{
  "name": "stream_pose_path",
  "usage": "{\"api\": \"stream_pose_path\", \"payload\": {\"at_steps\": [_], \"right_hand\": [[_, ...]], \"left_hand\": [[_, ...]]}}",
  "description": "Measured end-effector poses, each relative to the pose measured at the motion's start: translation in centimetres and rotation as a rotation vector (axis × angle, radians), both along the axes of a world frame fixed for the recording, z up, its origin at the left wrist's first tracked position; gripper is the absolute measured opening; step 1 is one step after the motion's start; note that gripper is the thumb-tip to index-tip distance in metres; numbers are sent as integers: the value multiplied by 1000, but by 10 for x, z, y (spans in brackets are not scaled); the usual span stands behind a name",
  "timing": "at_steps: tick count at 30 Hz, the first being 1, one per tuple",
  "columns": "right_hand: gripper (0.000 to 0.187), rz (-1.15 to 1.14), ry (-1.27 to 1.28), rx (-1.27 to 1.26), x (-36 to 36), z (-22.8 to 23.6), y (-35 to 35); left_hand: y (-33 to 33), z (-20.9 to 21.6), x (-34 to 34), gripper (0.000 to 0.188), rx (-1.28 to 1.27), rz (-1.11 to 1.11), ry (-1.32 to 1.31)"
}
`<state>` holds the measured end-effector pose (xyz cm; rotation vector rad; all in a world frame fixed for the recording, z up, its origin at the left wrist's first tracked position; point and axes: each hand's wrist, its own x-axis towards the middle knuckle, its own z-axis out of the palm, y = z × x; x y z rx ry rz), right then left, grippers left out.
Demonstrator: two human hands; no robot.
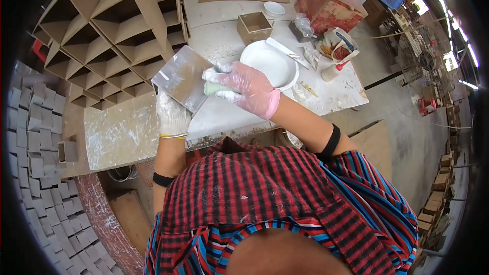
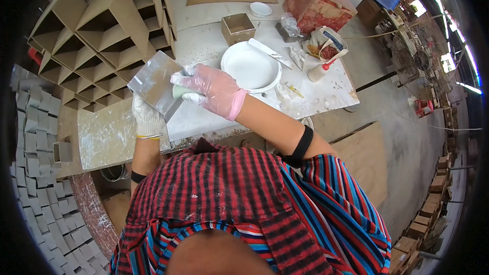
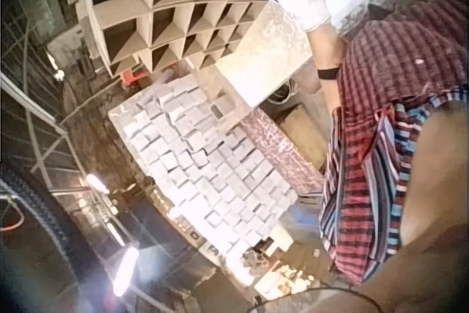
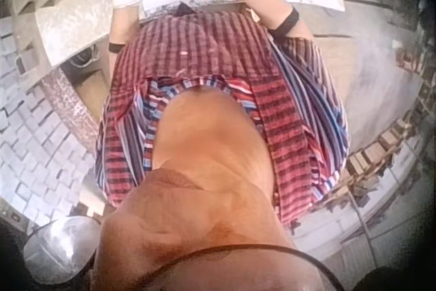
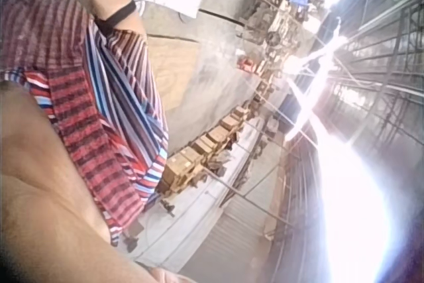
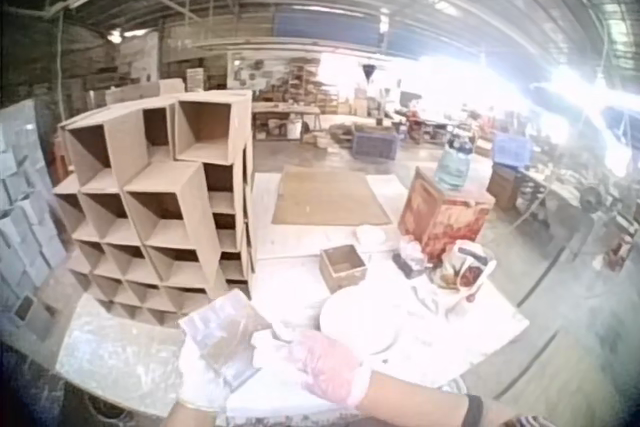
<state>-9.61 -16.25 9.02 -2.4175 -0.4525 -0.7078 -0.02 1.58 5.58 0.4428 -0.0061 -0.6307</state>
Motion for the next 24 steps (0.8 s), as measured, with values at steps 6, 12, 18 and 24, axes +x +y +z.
{"api": "stream_pose_path", "payload": {"at_steps": [6,12,18,24], "right_hand": [[33,80,65,115,30,9,-3],[39,194,115,-69,8,3,-4],[36,184,225,236,42,13,0],[37,303,184,29,15,11,-5]], "left_hand": [[5,-13,4,58,-171,-243,-86],[7,-4,6,63,168,-43,37],[16,-21,13,66,1,-242,-123],[24,-40,14,63,559,-90,-949]]}}
